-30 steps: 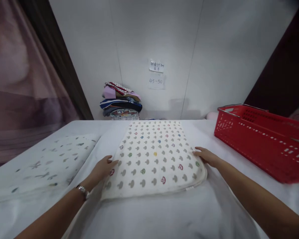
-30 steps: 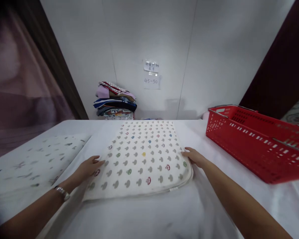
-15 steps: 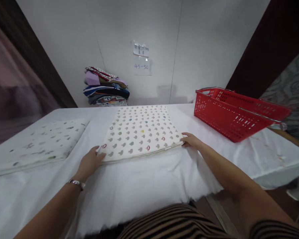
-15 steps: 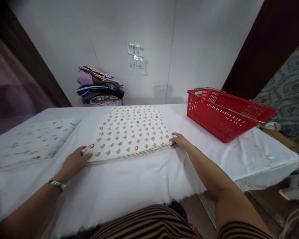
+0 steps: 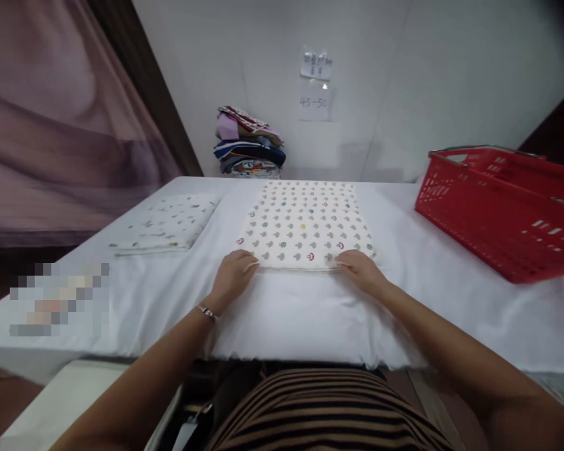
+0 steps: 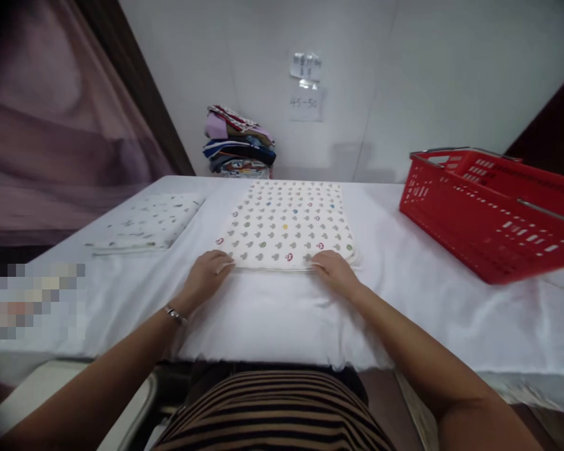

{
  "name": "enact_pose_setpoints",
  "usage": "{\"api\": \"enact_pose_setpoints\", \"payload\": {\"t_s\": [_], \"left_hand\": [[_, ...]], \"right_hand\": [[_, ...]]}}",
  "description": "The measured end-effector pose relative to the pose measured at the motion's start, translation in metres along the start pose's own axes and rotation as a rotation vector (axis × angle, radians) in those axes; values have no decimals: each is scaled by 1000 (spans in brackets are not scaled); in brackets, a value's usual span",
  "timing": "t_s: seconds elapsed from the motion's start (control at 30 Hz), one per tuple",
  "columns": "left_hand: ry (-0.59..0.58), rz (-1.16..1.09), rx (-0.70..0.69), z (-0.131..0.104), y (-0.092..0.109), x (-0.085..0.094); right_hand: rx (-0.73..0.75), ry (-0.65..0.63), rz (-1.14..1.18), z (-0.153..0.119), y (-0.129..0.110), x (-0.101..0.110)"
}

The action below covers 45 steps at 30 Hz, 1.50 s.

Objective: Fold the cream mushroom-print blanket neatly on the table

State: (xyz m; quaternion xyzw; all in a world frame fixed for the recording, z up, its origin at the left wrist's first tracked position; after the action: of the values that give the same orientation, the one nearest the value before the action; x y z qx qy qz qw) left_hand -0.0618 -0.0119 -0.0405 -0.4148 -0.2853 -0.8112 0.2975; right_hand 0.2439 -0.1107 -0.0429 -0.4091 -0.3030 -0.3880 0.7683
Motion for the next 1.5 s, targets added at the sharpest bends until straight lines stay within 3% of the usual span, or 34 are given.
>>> {"api": "enact_pose_setpoints", "payload": {"t_s": [0.1,0.23,0.47,0.73,1.0,1.5], "left_hand": [[-30,0,-22,-6,9,-2],[-25,7,52,-10,5,-3],[-60,40,66,-14,-12,-7],[2,65,94,-16,-13,-3],[-44,86,-24,-18,-6,-12],[-108,142,-16,-11,-3,-18]], "right_hand": [[140,-151,60,19,-41,-32],[236,-281,27,49,-79,-68],[229,-394,-188,73,-99,-113],[123,-400,-176,76,-93,-120],[-25,-375,-15,85,-89,-116],[24,-310,-103,78,-92,-124]]}}
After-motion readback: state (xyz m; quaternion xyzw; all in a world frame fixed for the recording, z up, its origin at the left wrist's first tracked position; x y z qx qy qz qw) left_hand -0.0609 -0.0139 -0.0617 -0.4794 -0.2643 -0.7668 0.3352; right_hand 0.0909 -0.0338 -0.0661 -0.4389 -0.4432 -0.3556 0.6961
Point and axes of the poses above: each hand's wrist, its own z-axis towards the middle knuckle, its own x-axis out of the back of the hand, y = z × x, the point moved 6 cm from there along z, towards the middle knuckle, and after that the axes turned 4 degrees about y, right-handed, at the moved point
